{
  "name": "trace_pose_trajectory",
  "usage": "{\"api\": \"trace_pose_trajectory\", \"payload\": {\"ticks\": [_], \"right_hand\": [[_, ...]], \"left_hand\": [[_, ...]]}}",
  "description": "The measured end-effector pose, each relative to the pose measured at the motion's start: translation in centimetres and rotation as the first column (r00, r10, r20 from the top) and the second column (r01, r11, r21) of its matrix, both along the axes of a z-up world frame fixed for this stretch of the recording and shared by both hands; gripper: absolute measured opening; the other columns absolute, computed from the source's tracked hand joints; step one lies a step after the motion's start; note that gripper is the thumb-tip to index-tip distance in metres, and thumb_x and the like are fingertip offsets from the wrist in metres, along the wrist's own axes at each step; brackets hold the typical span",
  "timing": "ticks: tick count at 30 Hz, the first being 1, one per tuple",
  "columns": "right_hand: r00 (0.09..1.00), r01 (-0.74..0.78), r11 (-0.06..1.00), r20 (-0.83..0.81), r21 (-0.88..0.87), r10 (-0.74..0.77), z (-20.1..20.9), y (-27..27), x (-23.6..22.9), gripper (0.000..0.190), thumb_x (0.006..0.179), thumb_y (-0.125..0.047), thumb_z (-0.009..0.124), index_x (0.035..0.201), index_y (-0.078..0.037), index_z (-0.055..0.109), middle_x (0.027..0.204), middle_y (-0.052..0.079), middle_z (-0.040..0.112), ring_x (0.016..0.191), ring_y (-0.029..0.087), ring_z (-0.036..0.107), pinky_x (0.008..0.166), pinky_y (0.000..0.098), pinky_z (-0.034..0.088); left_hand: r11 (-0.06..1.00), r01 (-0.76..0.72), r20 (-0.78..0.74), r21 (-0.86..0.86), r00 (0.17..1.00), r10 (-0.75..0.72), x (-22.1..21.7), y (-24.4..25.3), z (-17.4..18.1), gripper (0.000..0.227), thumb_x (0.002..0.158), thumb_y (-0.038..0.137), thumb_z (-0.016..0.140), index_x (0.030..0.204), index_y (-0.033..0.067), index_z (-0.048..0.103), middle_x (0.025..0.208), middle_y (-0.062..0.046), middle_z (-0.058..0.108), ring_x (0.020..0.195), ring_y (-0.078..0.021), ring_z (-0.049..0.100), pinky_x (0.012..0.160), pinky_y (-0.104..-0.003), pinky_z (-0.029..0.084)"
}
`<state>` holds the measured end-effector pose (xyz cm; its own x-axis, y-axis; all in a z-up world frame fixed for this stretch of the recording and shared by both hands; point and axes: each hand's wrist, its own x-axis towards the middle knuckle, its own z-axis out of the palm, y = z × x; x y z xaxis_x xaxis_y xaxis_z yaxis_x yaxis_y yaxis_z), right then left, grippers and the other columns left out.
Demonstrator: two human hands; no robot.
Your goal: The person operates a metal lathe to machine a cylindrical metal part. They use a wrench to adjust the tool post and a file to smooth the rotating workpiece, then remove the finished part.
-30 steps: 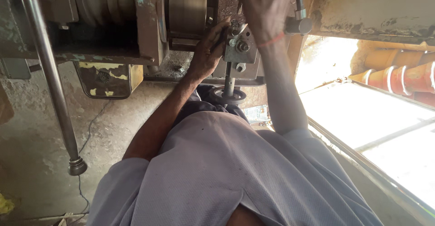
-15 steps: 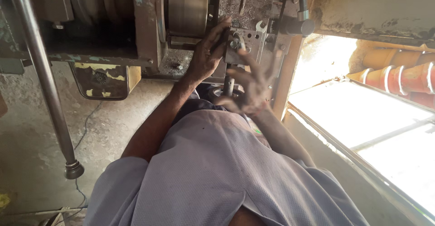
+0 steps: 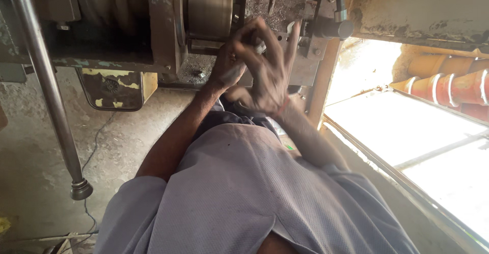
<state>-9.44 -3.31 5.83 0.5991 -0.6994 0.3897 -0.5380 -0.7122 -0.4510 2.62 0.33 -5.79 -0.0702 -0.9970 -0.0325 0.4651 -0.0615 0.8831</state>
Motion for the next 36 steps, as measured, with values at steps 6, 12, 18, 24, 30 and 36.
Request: {"api": "trace_pose_trajectory", "payload": {"ticks": [6, 12, 18, 24, 30, 36], "right_hand": [[0.927, 0.362, 0.920, 0.047, 0.150, -0.373, 1.8, 2.9, -5.2, 0.040, 0.111, -0.040, 0.036, 0.104, -0.014, 0.065, 0.131, 0.018, 0.064, 0.127, 0.027, 0.057, 0.110, 0.0536, 0.036], [0.838, 0.361, 0.850, 0.266, 0.383, -0.476, 1.4, -3.9, -7.4, 0.017, 0.098, 0.007, 0.055, 0.105, -0.006, 0.064, 0.105, 0.011, 0.066, 0.101, 0.022, 0.065, 0.085, 0.0334, 0.055], [0.926, -0.026, 0.381, 0.166, 0.924, -0.338, -2.4, -11.5, -5.5, 0.022, 0.093, 0.000, 0.079, 0.099, -0.005, 0.058, 0.092, 0.006, 0.066, 0.085, 0.012, 0.065, 0.075, 0.0252, 0.053], [0.982, -0.109, 0.208, 0.138, 0.972, -0.129, -3.6, -13.8, -4.4, 0.035, 0.087, 0.007, 0.082, 0.086, -0.010, 0.051, 0.090, 0.004, 0.067, 0.089, 0.011, 0.070, 0.079, 0.0258, 0.059], [0.959, -0.225, 0.097, 0.238, 0.970, -0.155, -4.4, -14.5, -4.6, 0.043, 0.086, 0.015, 0.078, 0.083, -0.011, 0.044, 0.092, 0.006, 0.066, 0.103, 0.016, 0.074, 0.086, 0.0298, 0.064], [0.962, -0.208, 0.062, 0.215, 0.976, -0.166, -4.3, -14.1, -3.9, 0.034, 0.084, 0.015, 0.075, 0.082, -0.010, 0.053, 0.098, 0.009, 0.075, 0.099, 0.018, 0.075, 0.086, 0.0286, 0.065]], "left_hand": [[0.998, -0.056, 0.137, 0.005, 0.989, 0.055, -0.5, -0.4, -1.0, 0.049, 0.111, 0.007, 0.058, 0.157, 0.0073, 0.043, 0.172, -0.017, 0.033, 0.161, -0.0268, 0.032, 0.135, -0.043, 0.034], [0.997, -0.068, 0.035, 0.026, 0.997, 0.067, -0.9, -0.3, -1.4, 0.052, 0.109, 0.001, 0.058, 0.158, 0.0045, 0.040, 0.171, -0.018, 0.029, 0.160, -0.0286, 0.029, 0.135, -0.042, 0.032], [0.992, -0.055, -0.023, 0.112, 0.998, 0.058, -1.0, -0.3, -1.1, 0.050, 0.108, 0.000, 0.056, 0.156, 0.0031, 0.041, 0.169, -0.019, 0.034, 0.155, -0.0281, 0.042, 0.131, -0.041, 0.040], [0.993, -0.111, 0.030, 0.033, 0.993, 0.110, -1.3, -0.2, -1.1, 0.050, 0.108, -0.004, 0.057, 0.156, 0.0025, 0.044, 0.169, -0.019, 0.034, 0.161, -0.0270, 0.030, 0.135, -0.042, 0.031], [0.989, -0.144, 0.197, 0.024, 0.971, 0.137, -1.1, -0.1, -0.3, 0.053, 0.106, -0.004, 0.057, 0.157, 0.0050, 0.045, 0.170, -0.015, 0.036, 0.162, -0.0256, 0.027, 0.138, -0.042, 0.025], [0.988, -0.148, 0.158, 0.037, 0.977, 0.141, -1.4, 0.0, 0.3, 0.051, 0.111, -0.003, 0.053, 0.160, 0.0077, 0.042, 0.173, -0.012, 0.031, 0.164, -0.0245, 0.024, 0.138, -0.041, 0.024]]}}
